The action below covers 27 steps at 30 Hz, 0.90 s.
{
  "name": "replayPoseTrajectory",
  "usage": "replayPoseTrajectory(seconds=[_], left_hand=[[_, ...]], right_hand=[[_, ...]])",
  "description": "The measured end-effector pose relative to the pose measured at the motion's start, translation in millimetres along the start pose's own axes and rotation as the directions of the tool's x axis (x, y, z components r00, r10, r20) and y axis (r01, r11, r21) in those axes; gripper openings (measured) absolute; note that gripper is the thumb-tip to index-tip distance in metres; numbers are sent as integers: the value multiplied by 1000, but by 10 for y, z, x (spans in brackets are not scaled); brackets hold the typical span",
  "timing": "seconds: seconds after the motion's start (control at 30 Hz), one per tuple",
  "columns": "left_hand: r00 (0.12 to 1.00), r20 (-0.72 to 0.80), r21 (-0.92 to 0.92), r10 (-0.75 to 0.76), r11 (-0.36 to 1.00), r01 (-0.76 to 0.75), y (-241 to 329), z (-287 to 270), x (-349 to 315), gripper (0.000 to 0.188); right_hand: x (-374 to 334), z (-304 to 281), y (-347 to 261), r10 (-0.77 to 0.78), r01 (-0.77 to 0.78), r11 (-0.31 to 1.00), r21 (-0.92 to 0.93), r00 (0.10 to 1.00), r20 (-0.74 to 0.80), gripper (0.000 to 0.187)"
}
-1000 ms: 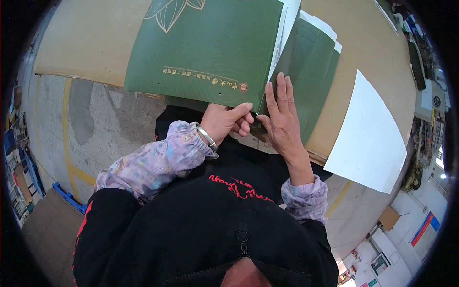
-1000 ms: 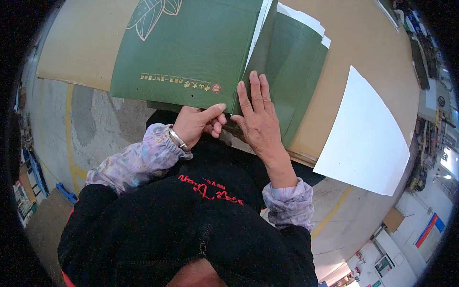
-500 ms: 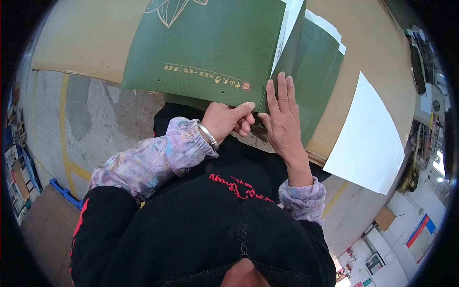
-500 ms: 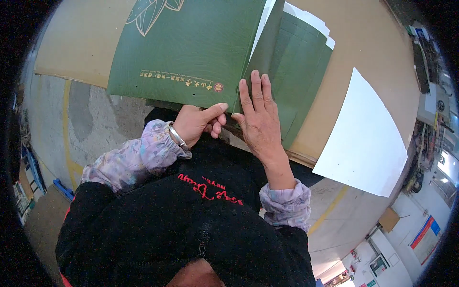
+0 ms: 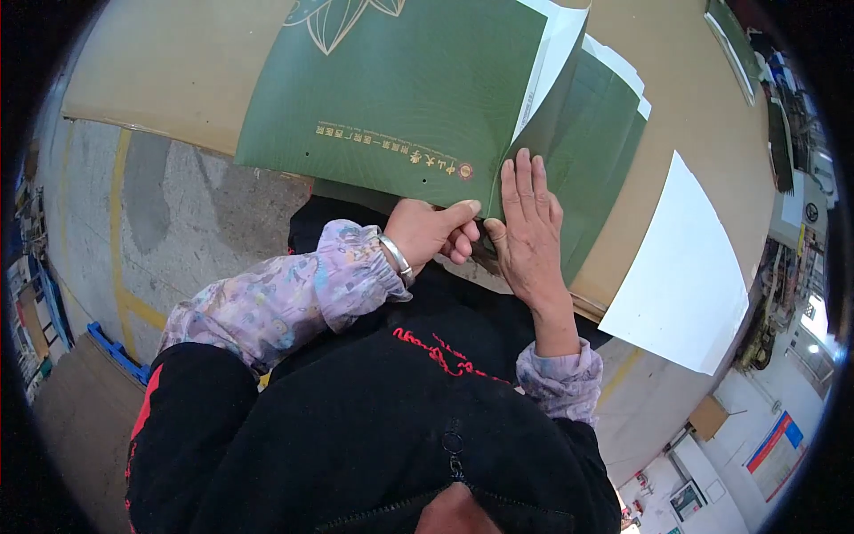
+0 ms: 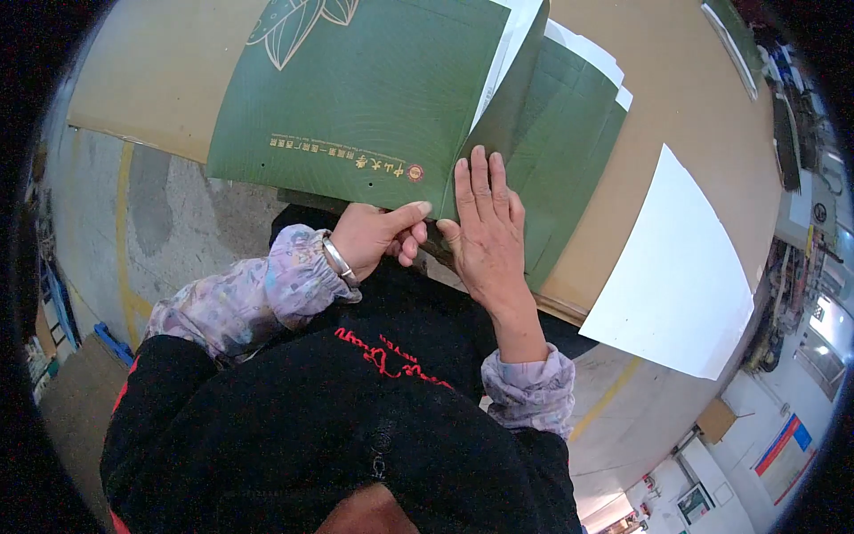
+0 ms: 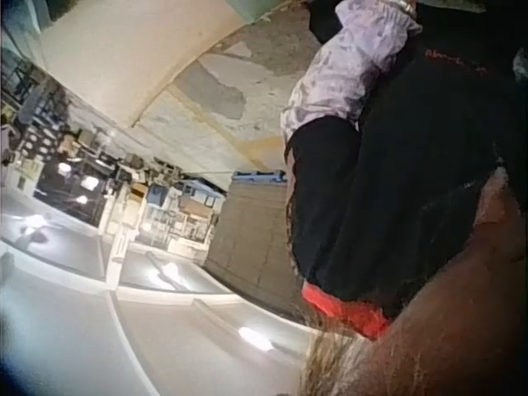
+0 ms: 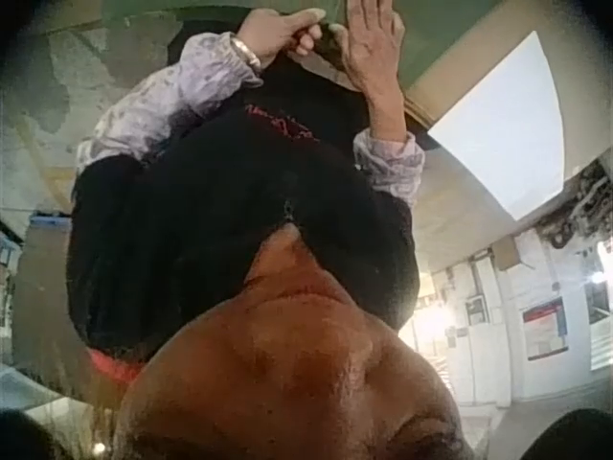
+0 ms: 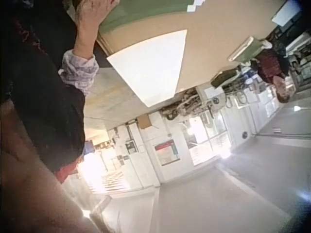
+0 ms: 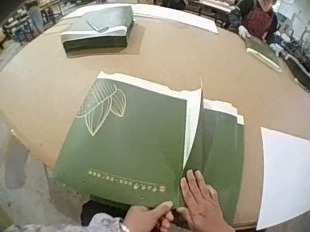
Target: The recorder is folding and stacking printed green paper packaging or gift box components on a workbench in a factory setting.
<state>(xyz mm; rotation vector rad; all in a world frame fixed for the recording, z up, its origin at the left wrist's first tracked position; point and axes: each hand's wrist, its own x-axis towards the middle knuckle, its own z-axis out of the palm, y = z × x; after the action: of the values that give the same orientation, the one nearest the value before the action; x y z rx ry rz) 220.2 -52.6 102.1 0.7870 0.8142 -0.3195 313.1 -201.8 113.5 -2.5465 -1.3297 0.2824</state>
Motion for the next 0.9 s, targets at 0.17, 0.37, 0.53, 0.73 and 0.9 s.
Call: replayPoseTrajectory(seconds=[0.17,0.37,0.53,0.73,0.9], left_hand=[[999,21,20,-33,999,32,26,-18,-17,30],[999,23,49,-42,998,41,46,20,-17,32],[1000,5,56,-23,998,22,53,12,-24,33],[999,-6,60,-36,998,36,17,-4,8,35],[1000,14,69,-12,998,11,5,1,23,37]], right_hand=[[106,-73,94,-77,74,996,42,995,58,73],[272,22,259,-7,32,984,177,990,-138,74],[406,74,345,-55,75,990,118,985,-166,73],[407,45,351,-76,83,995,56,990,-116,72],[405,25,364,-81,84,996,24,992,-96,69]])
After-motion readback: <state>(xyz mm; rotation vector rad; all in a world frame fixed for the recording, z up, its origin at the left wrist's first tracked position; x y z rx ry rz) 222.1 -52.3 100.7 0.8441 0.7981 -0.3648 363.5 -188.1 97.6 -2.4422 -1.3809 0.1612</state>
